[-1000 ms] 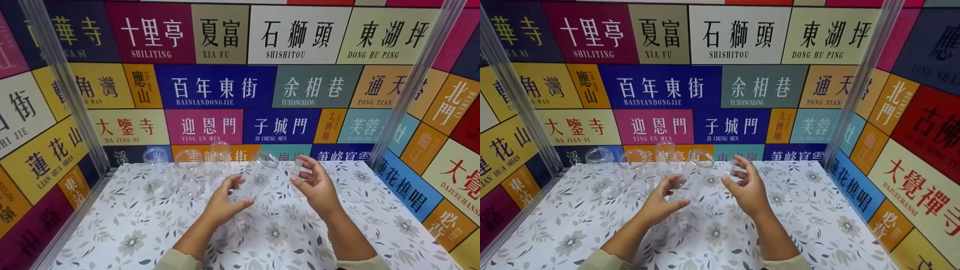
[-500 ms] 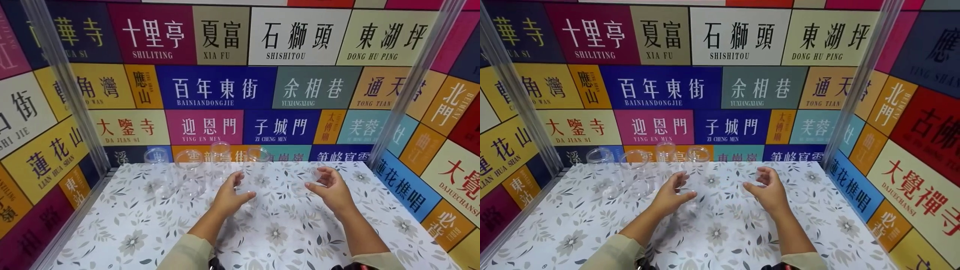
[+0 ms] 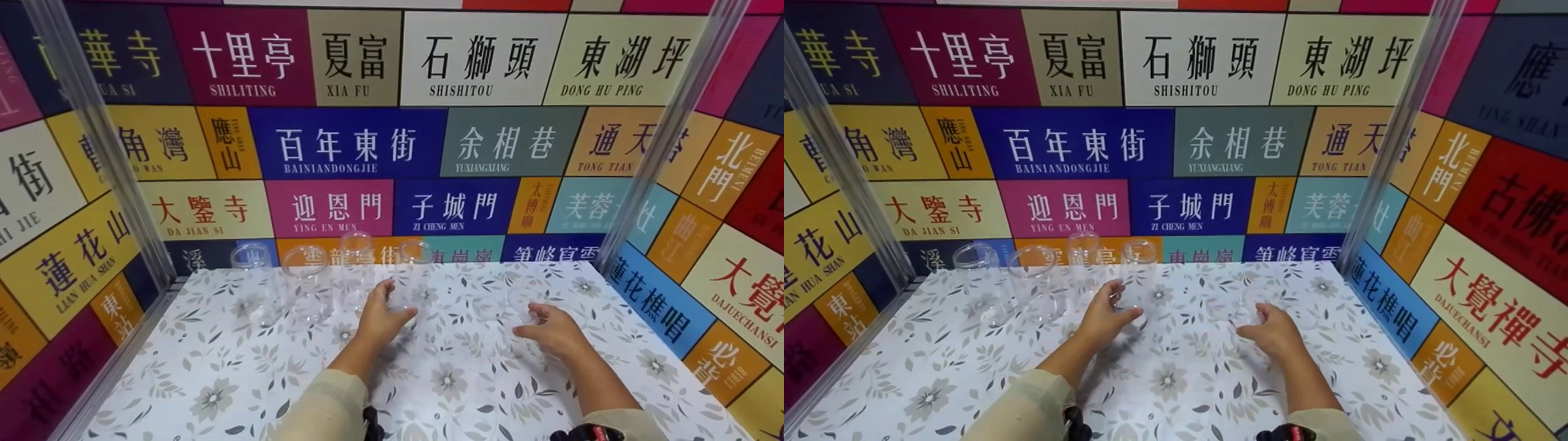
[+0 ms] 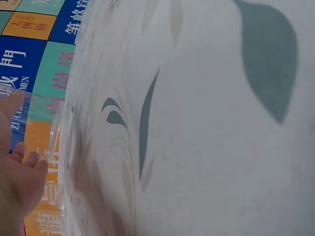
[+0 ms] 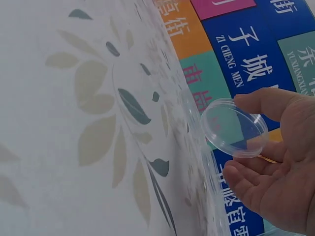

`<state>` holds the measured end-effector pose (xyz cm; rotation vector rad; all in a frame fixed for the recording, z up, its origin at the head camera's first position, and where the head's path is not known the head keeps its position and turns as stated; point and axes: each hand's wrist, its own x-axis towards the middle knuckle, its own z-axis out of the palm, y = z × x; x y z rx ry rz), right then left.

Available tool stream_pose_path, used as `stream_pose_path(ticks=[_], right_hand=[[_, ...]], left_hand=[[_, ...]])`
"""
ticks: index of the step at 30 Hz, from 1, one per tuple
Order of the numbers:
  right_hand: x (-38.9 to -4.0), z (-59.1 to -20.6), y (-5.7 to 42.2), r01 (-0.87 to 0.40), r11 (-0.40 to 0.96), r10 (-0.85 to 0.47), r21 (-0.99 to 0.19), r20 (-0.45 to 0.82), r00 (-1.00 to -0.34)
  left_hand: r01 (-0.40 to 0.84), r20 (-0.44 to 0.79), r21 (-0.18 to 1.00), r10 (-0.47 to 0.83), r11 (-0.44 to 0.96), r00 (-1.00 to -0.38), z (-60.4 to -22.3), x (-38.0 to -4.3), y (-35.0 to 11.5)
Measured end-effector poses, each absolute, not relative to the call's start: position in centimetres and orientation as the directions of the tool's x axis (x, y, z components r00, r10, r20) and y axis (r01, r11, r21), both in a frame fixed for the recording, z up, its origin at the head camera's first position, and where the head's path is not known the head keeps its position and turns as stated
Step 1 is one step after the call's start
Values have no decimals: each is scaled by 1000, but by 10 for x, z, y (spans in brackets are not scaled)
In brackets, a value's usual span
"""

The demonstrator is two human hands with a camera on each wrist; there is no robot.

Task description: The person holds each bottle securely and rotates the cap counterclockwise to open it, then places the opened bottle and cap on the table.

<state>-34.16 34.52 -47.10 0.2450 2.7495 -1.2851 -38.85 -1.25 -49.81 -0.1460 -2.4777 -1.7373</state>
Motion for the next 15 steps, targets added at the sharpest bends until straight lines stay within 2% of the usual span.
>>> stream_pose_path(ticks=[15], right_hand=[[-343,-484,354,206,696,117,-688,-175,-978]], left_hand=[[12,39,922,-62,386,-997,-503,-410,-7]])
